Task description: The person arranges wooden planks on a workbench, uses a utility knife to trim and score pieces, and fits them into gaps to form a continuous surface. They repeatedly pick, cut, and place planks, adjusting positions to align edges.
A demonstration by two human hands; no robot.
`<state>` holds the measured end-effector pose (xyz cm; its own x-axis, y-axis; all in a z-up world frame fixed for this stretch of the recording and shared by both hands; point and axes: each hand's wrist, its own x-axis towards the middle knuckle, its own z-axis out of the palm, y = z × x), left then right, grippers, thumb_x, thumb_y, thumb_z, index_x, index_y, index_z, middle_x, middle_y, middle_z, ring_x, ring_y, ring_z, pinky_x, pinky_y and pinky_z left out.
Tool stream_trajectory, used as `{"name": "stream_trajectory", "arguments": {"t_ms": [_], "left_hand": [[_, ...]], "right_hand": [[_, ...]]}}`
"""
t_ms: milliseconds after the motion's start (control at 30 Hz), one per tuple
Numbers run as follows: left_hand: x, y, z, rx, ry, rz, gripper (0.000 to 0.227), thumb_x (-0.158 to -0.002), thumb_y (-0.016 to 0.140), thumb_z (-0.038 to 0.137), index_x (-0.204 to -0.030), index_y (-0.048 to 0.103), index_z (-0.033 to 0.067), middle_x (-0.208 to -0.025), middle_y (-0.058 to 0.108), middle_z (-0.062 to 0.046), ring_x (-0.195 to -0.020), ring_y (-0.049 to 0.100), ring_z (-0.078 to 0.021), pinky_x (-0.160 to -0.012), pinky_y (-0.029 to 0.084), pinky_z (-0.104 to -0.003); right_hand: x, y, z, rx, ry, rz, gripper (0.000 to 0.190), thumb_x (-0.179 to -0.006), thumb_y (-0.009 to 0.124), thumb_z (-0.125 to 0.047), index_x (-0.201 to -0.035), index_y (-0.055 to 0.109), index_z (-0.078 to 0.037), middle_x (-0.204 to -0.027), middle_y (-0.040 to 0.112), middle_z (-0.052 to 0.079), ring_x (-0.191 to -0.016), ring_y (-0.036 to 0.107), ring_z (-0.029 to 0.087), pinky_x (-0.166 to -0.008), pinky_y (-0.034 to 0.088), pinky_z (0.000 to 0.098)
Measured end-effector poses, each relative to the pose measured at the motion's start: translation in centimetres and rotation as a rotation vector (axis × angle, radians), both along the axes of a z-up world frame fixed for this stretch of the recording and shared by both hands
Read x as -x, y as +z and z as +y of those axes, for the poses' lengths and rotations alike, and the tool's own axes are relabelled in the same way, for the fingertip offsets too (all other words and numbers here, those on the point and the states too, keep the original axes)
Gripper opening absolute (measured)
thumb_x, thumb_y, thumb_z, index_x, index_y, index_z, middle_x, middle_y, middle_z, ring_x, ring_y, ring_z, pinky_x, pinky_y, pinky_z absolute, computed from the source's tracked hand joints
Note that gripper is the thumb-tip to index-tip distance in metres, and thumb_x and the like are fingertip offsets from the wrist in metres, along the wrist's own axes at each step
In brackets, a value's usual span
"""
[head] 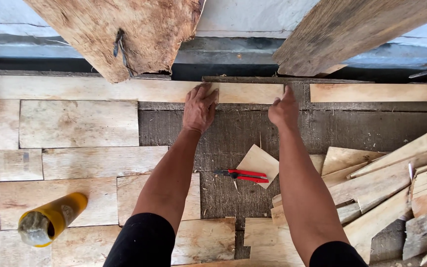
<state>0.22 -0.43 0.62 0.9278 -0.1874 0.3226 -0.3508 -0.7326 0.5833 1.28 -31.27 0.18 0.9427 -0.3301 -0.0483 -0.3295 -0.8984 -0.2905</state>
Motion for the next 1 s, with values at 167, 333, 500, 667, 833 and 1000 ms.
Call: {"name": "stream_trajectory", "arguments": {"t_ms": [167, 333, 500, 667, 833, 1000], "left_hand": [[0.0, 0.0, -0.1, -0.026, -0.010, -0.013, 0.034, -0.095, 0.067, 0.018, -0.128, 0.074, 0.0135, -0.142, 0.060, -0.011, -0.133, 0.051, -0.0316, -0.112, 0.041, -0.046], [0.0, -0.3, -0.2, -0.038, -0.017, -0.019, 0.035, -0.096, 0.067, 0.016, -0.130, 0.073, 0.0124, -0.142, 0.059, -0.012, -0.132, 0.051, -0.0325, -0.112, 0.041, -0.046], [0.2, -0.3, 0.0, -0.039, -0.012, -0.023, 0.035, -0.095, 0.068, 0.016, -0.130, 0.072, 0.0126, -0.143, 0.058, -0.014, -0.133, 0.050, -0.0334, -0.111, 0.040, -0.048], [0.6, 0.2, -0.1, -0.124, -0.089, -0.115, 0.043, -0.089, 0.069, 0.015, -0.132, 0.074, 0.0156, -0.145, 0.054, -0.017, -0.132, 0.048, -0.0371, -0.110, 0.040, -0.052], [0.1, -2.8, -0.1, -0.254, -0.157, -0.107, 0.035, -0.094, 0.067, 0.025, -0.129, 0.072, 0.0220, -0.146, 0.052, -0.014, -0.137, 0.045, -0.0388, -0.117, 0.038, -0.054], [-0.1, -5.5, -0.2, -0.649, -0.186, -0.233, 0.059, -0.101, 0.061, 0.021, -0.159, 0.050, 0.0251, -0.165, 0.042, -0.017, -0.156, 0.032, -0.0361, -0.127, 0.022, -0.055]], "right_hand": [[-0.4, 8.3, 4.6, -0.246, -0.262, -0.057, 0.027, -0.102, 0.058, -0.016, -0.127, 0.060, -0.003, -0.112, 0.071, 0.016, -0.093, 0.071, 0.026, -0.080, 0.060, 0.0413], [3.1, 14.1, 8.2, -0.406, -0.138, -0.250, 0.016, -0.106, 0.060, -0.017, -0.110, 0.064, -0.003, -0.091, 0.067, 0.010, -0.074, 0.067, 0.020, -0.062, 0.057, 0.0390], [9.1, 16.1, 5.5, -0.346, -0.034, -0.413, 0.020, -0.110, 0.056, -0.016, -0.120, 0.062, 0.000, -0.094, 0.065, 0.007, -0.081, 0.066, 0.017, -0.066, 0.057, 0.0328], [21.4, 12.3, -2.0, -0.607, -0.143, -0.123, 0.033, -0.104, 0.059, -0.021, -0.130, 0.063, -0.001, -0.087, 0.066, 0.005, -0.070, 0.064, 0.011, -0.064, 0.057, 0.0321], [34.7, 9.7, -7.0, -0.891, -0.227, 0.003, 0.032, -0.102, 0.060, -0.018, -0.128, 0.063, 0.000, -0.091, 0.066, 0.004, -0.074, 0.064, 0.009, -0.067, 0.060, 0.0326], [45.9, 6.8, -11.9, -1.250, -0.645, -0.109, 0.028, -0.105, 0.051, -0.016, -0.127, 0.058, -0.002, -0.102, 0.069, 0.007, -0.077, 0.070, 0.019, -0.071, 0.062, 0.0377]]}}
